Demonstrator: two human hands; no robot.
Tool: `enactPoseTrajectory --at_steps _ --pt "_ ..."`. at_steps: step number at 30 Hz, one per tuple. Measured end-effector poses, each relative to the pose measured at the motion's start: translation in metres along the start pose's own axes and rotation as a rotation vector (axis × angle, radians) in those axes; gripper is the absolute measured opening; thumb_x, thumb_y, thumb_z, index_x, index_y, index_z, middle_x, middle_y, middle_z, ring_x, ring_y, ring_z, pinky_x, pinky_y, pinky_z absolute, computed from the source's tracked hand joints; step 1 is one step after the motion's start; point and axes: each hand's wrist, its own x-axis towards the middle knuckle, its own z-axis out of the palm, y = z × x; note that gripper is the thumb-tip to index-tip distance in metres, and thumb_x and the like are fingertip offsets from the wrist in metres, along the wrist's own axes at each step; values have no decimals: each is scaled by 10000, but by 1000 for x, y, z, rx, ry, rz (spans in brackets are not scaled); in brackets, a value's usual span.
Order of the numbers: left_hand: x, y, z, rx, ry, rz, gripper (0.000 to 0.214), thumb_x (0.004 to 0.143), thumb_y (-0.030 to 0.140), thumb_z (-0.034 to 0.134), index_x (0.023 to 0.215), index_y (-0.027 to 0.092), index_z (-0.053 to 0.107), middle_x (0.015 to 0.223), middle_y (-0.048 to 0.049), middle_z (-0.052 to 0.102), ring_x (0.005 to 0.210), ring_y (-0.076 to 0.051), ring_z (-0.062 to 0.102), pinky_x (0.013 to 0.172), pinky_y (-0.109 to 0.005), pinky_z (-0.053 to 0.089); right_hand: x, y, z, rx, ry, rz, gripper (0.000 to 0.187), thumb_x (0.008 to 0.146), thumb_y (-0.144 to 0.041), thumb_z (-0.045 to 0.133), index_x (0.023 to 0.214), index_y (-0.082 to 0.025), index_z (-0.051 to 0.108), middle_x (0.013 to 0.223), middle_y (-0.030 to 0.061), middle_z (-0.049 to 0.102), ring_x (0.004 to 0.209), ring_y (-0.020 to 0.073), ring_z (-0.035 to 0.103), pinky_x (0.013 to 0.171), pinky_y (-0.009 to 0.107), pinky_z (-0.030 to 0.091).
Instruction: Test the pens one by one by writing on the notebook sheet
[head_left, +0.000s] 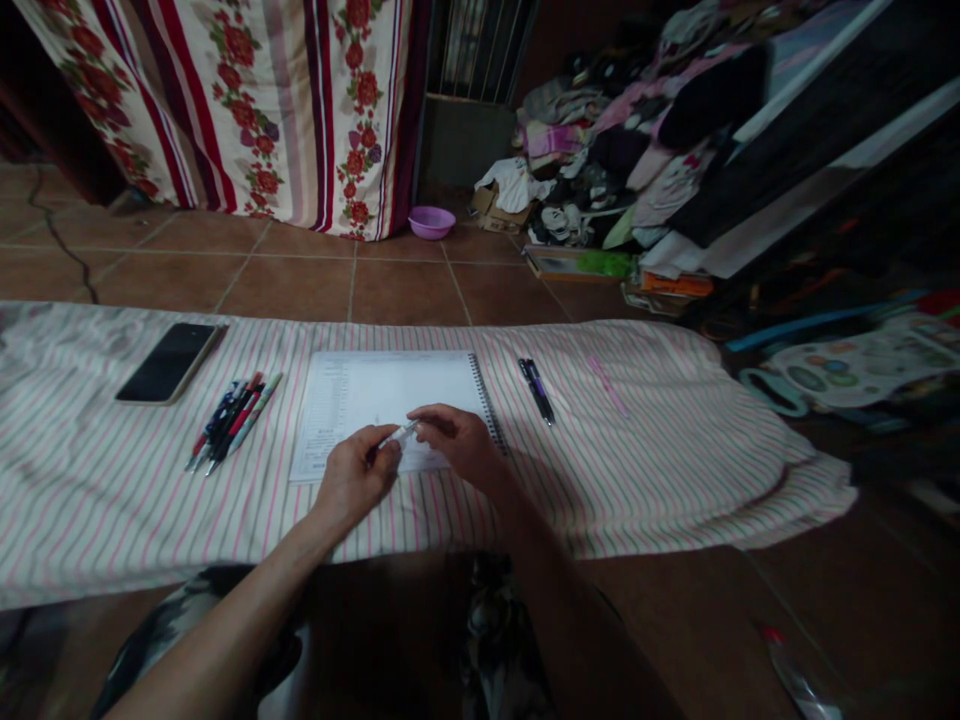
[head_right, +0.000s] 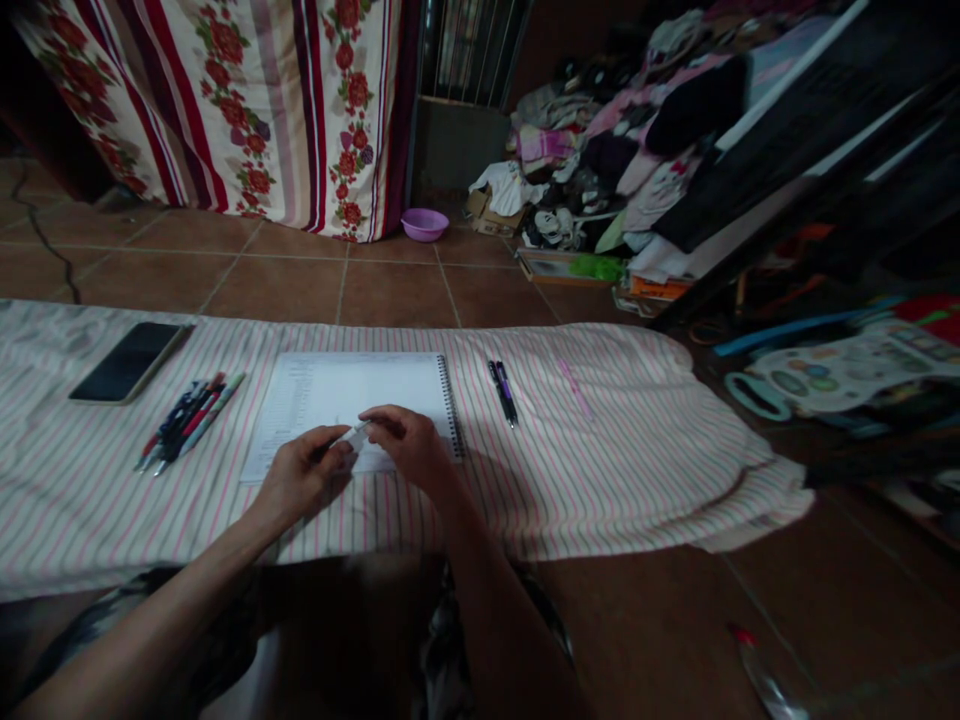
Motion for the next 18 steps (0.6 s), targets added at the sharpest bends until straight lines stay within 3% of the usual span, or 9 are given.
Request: enactPoseTrajectory --at_steps 9,18 --pt "-2 16 -6 235 4 109 290 834 268 440 1012 173 647 822 -55 671 744 -178 612 661 -301 475 -1 -4 0 -204 -3 -56 135 772 -277 567 805 -178 652 722 7 659 663 118 585 632 230 436" --pt "-5 22 -7 385 -31 226 294 851 231 411 1039 165 627 840 -47 650 766 -168 607 678 -273 467 -3 -7 1 -498 1 -72 255 824 -339 492 676 -165 605 602 -17 565 569 94 489 572 215 352"
